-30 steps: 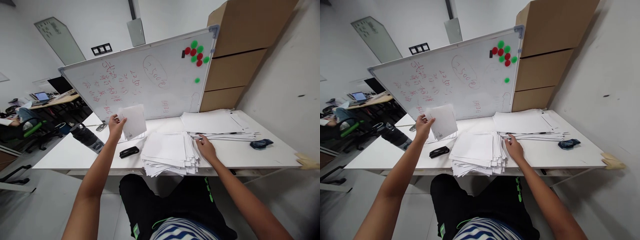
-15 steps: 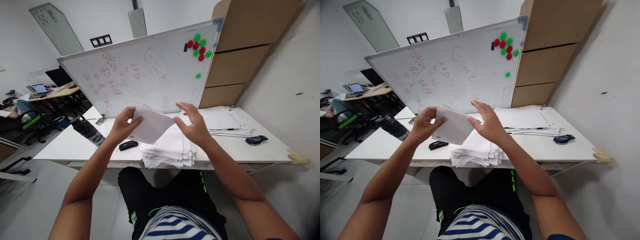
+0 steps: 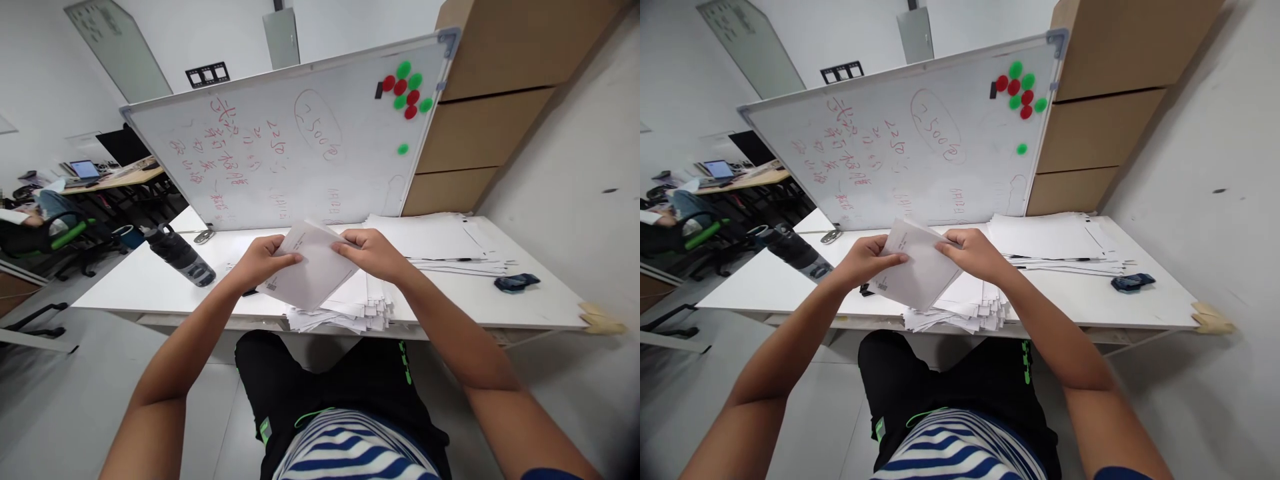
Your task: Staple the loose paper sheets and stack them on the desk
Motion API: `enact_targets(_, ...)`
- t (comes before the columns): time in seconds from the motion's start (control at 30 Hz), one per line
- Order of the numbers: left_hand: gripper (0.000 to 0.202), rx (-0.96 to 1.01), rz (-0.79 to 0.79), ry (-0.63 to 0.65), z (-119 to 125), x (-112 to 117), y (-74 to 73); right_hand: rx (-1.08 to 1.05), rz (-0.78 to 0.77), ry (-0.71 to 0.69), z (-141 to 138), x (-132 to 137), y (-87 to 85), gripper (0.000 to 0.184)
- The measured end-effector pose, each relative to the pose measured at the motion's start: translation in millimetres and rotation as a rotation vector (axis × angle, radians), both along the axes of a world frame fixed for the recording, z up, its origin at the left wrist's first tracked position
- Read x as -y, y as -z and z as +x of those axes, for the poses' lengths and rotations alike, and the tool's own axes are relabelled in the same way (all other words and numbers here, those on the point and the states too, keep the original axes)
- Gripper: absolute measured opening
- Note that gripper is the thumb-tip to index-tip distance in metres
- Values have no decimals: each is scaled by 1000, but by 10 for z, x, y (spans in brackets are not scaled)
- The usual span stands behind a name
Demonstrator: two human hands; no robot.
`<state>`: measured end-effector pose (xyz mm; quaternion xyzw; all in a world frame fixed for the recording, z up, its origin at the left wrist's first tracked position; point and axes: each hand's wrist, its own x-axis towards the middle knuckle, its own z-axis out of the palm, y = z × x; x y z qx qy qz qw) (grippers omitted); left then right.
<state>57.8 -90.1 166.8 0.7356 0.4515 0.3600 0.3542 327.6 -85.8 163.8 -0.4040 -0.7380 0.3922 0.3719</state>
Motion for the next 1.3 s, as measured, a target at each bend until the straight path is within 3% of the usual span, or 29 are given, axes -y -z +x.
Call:
enact_targets(0.17, 26, -32, -29, 18, -11, -56, 55, 35, -53, -3, 12, 2, 1, 34)
enact_targets(0.43, 38, -113, -206, -121, 98, -5, 2, -25, -32, 104, -28, 37, 40, 33)
enact_targets(0.6, 35, -112, -165, -107, 100, -2, 36, -19, 69, 119, -23, 16, 97, 32)
enact_targets(0.77, 26, -139, 73, -95, 27, 132, 70, 39, 484, 69, 69, 52, 154, 24)
enact_targets(0.9, 27, -160, 241, 133, 14, 305, 97, 11, 823, 18, 185, 182, 144, 17)
enact_targets(1.03, 37, -250, 575, 282, 10, 278, 218, 103, 997, -17, 256, 293, 161, 22)
enact_targets(1.17, 42, -452, 938, 156, -84, 169, 380, 288, 1131, -8, 302, 336, 353, 16)
enact_targets(1.3, 44, -602, 1116, 105, -183, 157, 516, 377, 1230, -28, 347, 397, 539, 18)
